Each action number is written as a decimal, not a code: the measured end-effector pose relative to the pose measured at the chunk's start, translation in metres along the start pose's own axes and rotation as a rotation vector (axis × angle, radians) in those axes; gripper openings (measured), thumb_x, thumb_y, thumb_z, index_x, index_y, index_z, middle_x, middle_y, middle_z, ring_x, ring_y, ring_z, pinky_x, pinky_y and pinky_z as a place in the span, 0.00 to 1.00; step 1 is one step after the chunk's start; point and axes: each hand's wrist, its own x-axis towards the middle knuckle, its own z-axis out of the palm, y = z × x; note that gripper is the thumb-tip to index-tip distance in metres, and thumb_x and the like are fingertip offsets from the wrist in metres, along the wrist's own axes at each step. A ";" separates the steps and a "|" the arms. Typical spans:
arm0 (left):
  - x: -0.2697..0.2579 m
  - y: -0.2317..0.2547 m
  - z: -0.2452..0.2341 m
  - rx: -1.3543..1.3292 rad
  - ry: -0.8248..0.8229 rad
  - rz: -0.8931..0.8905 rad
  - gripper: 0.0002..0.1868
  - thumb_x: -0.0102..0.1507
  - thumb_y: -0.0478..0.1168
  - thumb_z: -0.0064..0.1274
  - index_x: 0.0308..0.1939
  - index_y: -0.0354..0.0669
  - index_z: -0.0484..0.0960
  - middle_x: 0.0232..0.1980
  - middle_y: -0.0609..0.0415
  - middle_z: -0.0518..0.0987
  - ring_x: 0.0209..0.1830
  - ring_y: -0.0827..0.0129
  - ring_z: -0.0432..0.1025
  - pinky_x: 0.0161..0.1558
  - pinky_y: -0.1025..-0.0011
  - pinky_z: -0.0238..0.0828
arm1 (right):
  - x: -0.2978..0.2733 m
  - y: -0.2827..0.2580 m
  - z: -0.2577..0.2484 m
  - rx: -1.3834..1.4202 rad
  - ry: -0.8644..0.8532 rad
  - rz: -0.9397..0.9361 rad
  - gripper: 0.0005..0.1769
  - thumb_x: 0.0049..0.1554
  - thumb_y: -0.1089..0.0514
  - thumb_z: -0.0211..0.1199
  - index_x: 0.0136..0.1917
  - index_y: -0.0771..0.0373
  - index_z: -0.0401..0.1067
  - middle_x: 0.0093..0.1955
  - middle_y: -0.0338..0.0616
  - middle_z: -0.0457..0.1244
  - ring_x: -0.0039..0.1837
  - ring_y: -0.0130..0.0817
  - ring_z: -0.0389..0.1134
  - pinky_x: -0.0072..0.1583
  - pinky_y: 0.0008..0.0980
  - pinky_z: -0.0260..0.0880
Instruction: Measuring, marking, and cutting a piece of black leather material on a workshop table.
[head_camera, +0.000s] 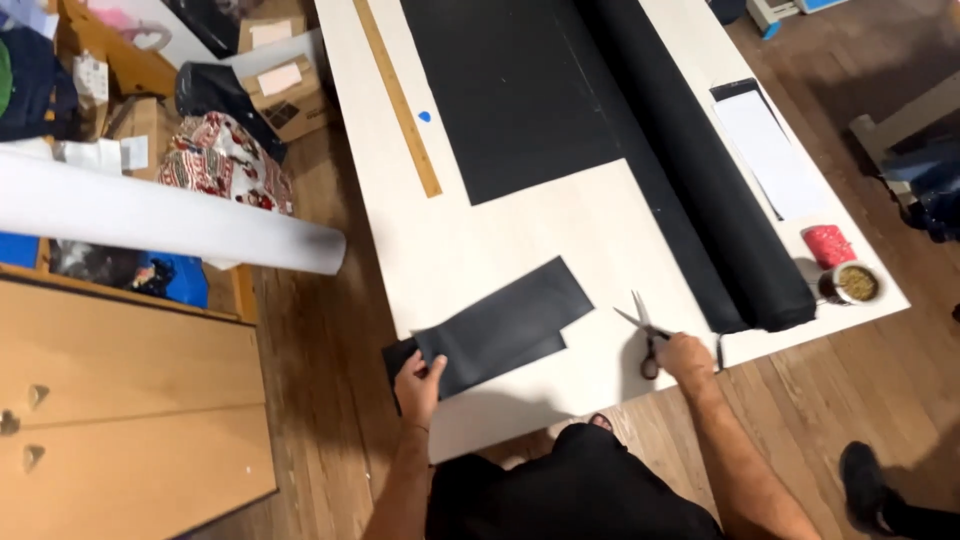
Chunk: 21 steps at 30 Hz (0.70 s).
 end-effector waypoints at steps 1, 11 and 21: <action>-0.007 0.013 -0.024 -0.001 -0.006 0.014 0.40 0.54 0.63 0.69 0.63 0.42 0.83 0.53 0.43 0.86 0.58 0.51 0.78 0.59 0.57 0.76 | -0.003 -0.002 -0.002 0.008 0.009 0.009 0.35 0.59 0.38 0.59 0.61 0.74 0.74 0.57 0.65 0.71 0.63 0.57 0.74 0.61 0.50 0.76; 0.069 -0.112 -0.296 0.263 -0.175 0.139 0.39 0.55 0.61 0.64 0.68 0.56 0.79 0.64 0.55 0.82 0.65 0.61 0.75 0.68 0.66 0.68 | -0.143 -0.173 0.050 0.216 0.667 0.231 0.23 0.61 0.43 0.64 0.64 0.55 0.78 0.57 0.49 0.71 0.60 0.48 0.71 0.60 0.43 0.70; 0.171 -0.121 -0.392 0.232 -0.223 -0.273 0.45 0.56 0.63 0.61 0.74 0.47 0.72 0.72 0.46 0.75 0.71 0.55 0.71 0.71 0.59 0.66 | -0.271 -0.434 0.015 0.354 0.681 -0.060 0.17 0.61 0.44 0.63 0.54 0.54 0.81 0.52 0.38 0.73 0.51 0.38 0.73 0.51 0.40 0.73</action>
